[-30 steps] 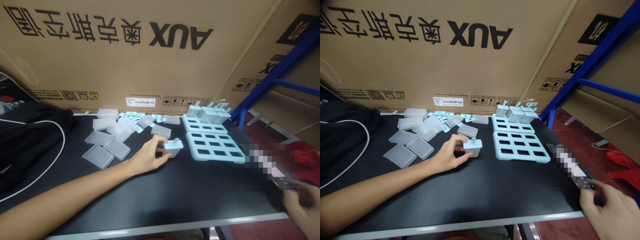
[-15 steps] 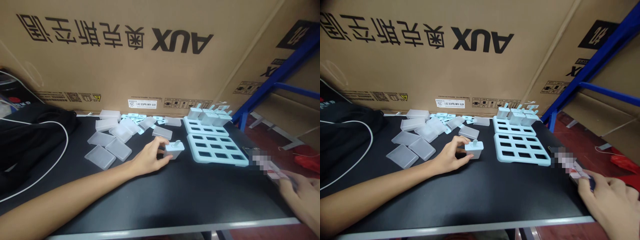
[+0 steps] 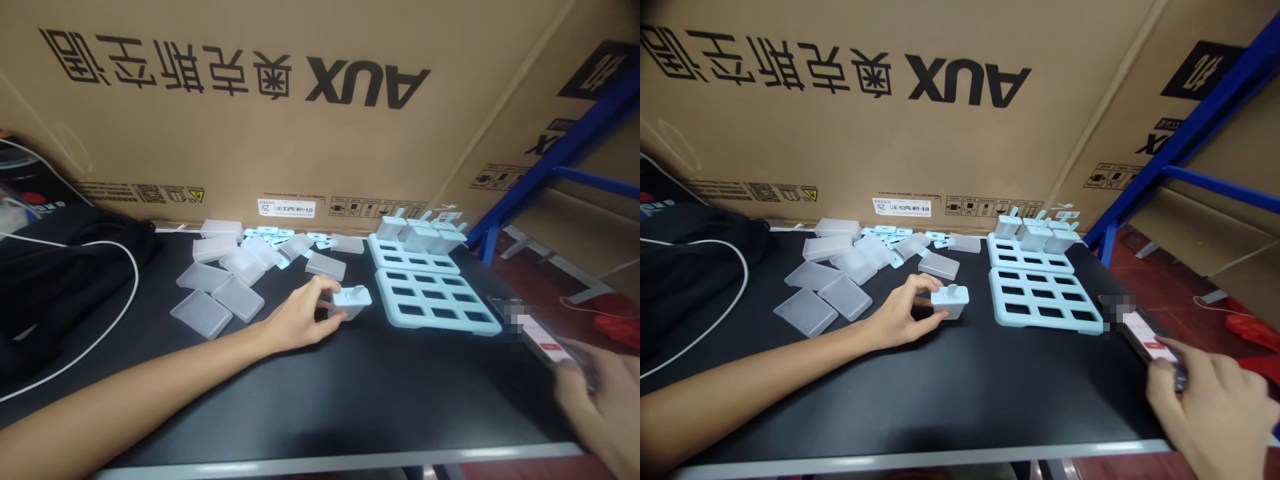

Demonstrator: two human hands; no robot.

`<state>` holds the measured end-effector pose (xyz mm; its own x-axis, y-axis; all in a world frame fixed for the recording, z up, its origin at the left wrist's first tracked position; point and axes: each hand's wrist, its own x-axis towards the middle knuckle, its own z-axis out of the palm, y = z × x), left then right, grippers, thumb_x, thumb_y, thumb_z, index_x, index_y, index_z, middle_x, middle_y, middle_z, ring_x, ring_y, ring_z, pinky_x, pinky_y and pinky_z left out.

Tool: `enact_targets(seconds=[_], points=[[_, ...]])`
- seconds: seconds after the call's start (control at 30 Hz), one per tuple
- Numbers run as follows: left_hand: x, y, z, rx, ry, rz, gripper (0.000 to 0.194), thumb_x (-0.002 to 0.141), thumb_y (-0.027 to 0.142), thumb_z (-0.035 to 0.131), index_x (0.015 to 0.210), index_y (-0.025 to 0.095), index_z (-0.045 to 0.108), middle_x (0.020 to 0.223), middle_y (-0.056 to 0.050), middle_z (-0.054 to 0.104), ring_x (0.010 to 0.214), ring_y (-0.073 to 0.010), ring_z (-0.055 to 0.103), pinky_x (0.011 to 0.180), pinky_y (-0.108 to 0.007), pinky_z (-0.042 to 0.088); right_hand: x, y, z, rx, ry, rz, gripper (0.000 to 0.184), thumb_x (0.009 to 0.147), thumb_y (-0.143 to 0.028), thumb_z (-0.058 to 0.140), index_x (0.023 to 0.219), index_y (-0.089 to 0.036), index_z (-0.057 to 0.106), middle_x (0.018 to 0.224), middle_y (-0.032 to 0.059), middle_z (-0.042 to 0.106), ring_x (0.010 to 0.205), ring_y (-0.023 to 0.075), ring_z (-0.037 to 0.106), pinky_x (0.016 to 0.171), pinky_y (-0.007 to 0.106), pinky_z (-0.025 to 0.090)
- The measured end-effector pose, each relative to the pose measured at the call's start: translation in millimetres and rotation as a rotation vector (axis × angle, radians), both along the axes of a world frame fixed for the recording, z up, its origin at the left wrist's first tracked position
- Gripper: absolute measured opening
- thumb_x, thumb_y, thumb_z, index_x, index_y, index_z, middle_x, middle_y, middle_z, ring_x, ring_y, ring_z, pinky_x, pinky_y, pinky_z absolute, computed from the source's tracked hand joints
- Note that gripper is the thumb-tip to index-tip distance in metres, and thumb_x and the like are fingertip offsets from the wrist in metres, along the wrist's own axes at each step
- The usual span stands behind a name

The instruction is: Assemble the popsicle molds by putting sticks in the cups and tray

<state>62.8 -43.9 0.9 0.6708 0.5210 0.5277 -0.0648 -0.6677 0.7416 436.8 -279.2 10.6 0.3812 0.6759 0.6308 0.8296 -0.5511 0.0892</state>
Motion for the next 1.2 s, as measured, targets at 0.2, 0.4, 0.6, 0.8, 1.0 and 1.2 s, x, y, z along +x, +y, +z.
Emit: enact_targets(seconds=[0.2,0.4,0.6,0.8,1.0,1.2], points=[[0,-2,3.7,0.179,-0.036,-0.063,0.037,0.083,0.017,0.062,0.114,0.022,0.043,0.108,-0.006,0.059,0.094,-0.0171,0.063,0.077,-0.031,0.059,-116,52,23.7,-0.024,0.226,0.502,0.028,0.09,-0.037,0.046,0.115,-0.023,0.051,0.086,0.0085,0.058,0.079,0.0271,0.059,0.072,0.042,0.048],[5,-11,8.2,0.3,-0.146,-0.068,0.046,0.081,0.016,0.065,0.119,0.023,0.041,0.109,-0.006,0.063,0.1,-0.0179,0.064,0.083,-0.032,0.057,-207,93,26.4,-0.138,0.446,0.699,0.058,0.091,-0.038,0.049,0.141,-0.017,0.028,0.118,0.0164,0.057,0.097,0.0285,0.063,0.076,0.041,0.054],[12,-7,11.9,0.238,-0.202,-0.048,0.046,0.082,0.014,0.065,0.119,0.024,0.04,0.113,-0.007,0.062,0.101,-0.0165,0.065,0.082,-0.03,0.06,-220,117,35.0,-0.062,0.568,0.667,0.079,0.088,-0.046,0.055,0.146,-0.014,0.013,0.124,0.0203,0.054,0.103,0.0336,0.063,0.076,0.045,0.055],[26,9,31.8,0.17,-0.034,-0.169,0.042,0.085,0.023,0.063,0.122,0.023,0.044,0.121,-0.007,0.061,0.108,-0.0199,0.064,0.088,-0.034,0.058,-202,127,45.0,-0.005,0.547,0.601,0.074,0.088,-0.046,0.053,0.144,-0.014,0.017,0.111,0.0174,0.06,0.086,0.0311,0.066,0.065,0.041,0.053],[46,12,41.5,0.205,0.127,-0.199,0.065,0.077,0.024,0.066,0.134,0.023,0.037,0.134,-0.012,0.052,0.116,-0.0272,0.058,0.098,-0.044,0.051,-178,134,41.2,-0.08,0.516,0.522,0.062,0.09,-0.049,0.049,0.138,-0.014,0.03,0.095,0.0116,0.062,0.075,0.0273,0.065,0.063,0.037,0.05],[53,27,52.3,0.226,0.101,-0.102,0.061,0.079,0.017,0.058,0.135,0.024,0.035,0.141,-0.011,0.045,0.127,-0.0273,0.048,0.103,-0.045,0.046,-132,132,58.0,-0.026,0.456,0.334,0.069,0.088,-0.055,0.048,0.138,-0.01,0.033,0.092,0.0148,0.062,0.067,0.0281,0.063,0.061,0.037,0.048]])
